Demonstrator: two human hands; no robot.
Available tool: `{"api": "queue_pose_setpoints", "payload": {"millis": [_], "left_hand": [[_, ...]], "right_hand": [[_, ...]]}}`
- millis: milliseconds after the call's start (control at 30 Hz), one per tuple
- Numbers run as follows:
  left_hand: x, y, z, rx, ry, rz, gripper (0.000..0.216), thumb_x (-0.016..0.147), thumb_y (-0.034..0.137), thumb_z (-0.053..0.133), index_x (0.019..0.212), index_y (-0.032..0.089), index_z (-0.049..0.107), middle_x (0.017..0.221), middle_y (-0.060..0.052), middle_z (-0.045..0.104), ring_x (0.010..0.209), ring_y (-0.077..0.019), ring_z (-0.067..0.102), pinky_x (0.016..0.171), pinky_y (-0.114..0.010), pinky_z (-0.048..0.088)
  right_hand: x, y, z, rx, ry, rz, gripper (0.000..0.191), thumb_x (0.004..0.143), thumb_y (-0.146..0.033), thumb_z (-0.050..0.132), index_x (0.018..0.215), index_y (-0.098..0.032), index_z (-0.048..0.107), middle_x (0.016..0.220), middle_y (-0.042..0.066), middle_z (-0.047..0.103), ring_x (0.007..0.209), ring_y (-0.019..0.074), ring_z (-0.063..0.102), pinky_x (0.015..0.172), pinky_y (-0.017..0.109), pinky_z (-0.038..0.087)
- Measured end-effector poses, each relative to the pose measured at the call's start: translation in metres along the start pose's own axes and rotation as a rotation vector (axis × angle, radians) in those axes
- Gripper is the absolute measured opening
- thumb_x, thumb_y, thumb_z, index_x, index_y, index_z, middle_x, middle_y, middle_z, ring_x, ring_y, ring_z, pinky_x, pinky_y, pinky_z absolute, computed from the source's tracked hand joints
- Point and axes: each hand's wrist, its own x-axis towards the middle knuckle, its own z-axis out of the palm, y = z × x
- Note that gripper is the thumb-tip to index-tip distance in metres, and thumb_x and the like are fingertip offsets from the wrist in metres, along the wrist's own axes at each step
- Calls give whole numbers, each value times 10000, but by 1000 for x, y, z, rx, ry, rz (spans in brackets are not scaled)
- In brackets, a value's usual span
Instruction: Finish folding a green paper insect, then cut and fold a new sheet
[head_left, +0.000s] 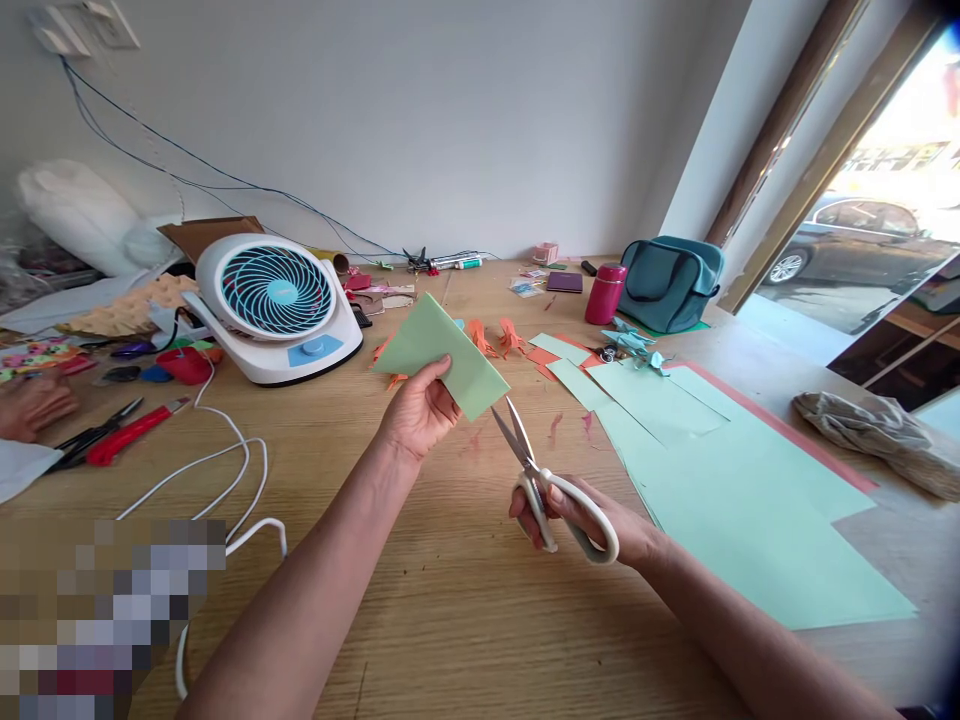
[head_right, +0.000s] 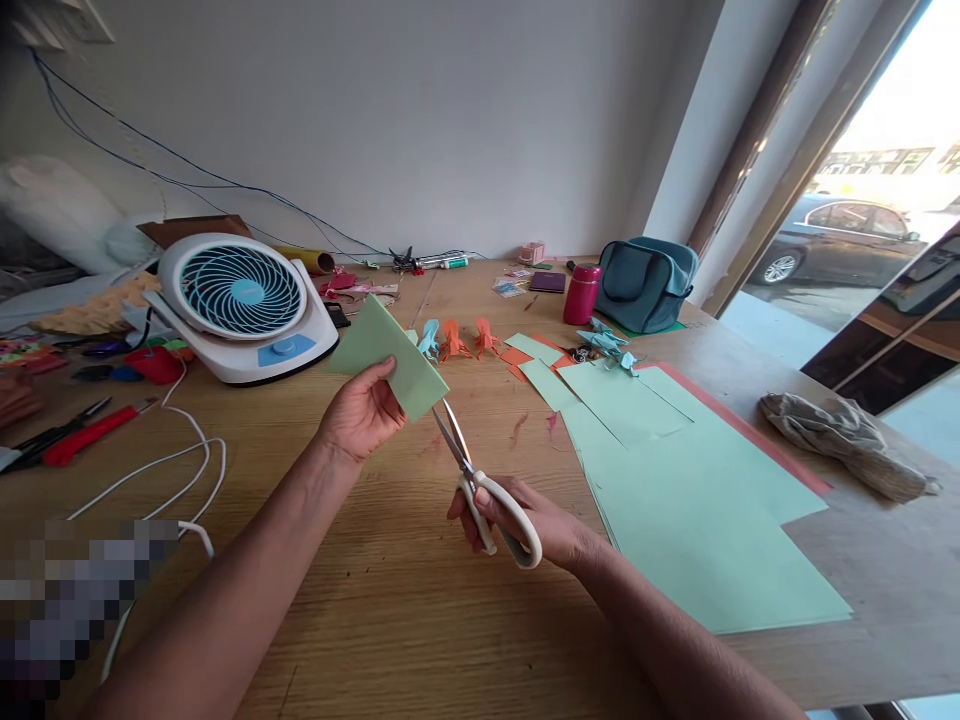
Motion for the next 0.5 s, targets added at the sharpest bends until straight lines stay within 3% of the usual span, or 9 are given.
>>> {"api": "queue_pose_setpoints", "payload": {"millis": [233, 500], "left_hand": [[0, -9, 0, -17, -1, -51, 277, 817, 69, 666, 1071, 178, 680, 899, -15, 775, 792, -138, 740, 712, -233, 617], [-2, -20, -1, 28, -63, -147, 250, 805, 108, 711, 1045, 165, 670, 897, -20, 772, 768, -141, 739, 681, -235, 610]], "right_hand": [[-1, 4, -2, 73, 22, -52, 558, 967, -649, 391, 1080, -157, 630, 809, 40, 586, 683, 153, 539, 702, 322, 445], [-1, 7, 2, 169, 90, -74, 493, 1004, -586, 362, 1041, -159, 607, 822, 50, 586, 704, 154, 559, 685, 313, 451]]}}
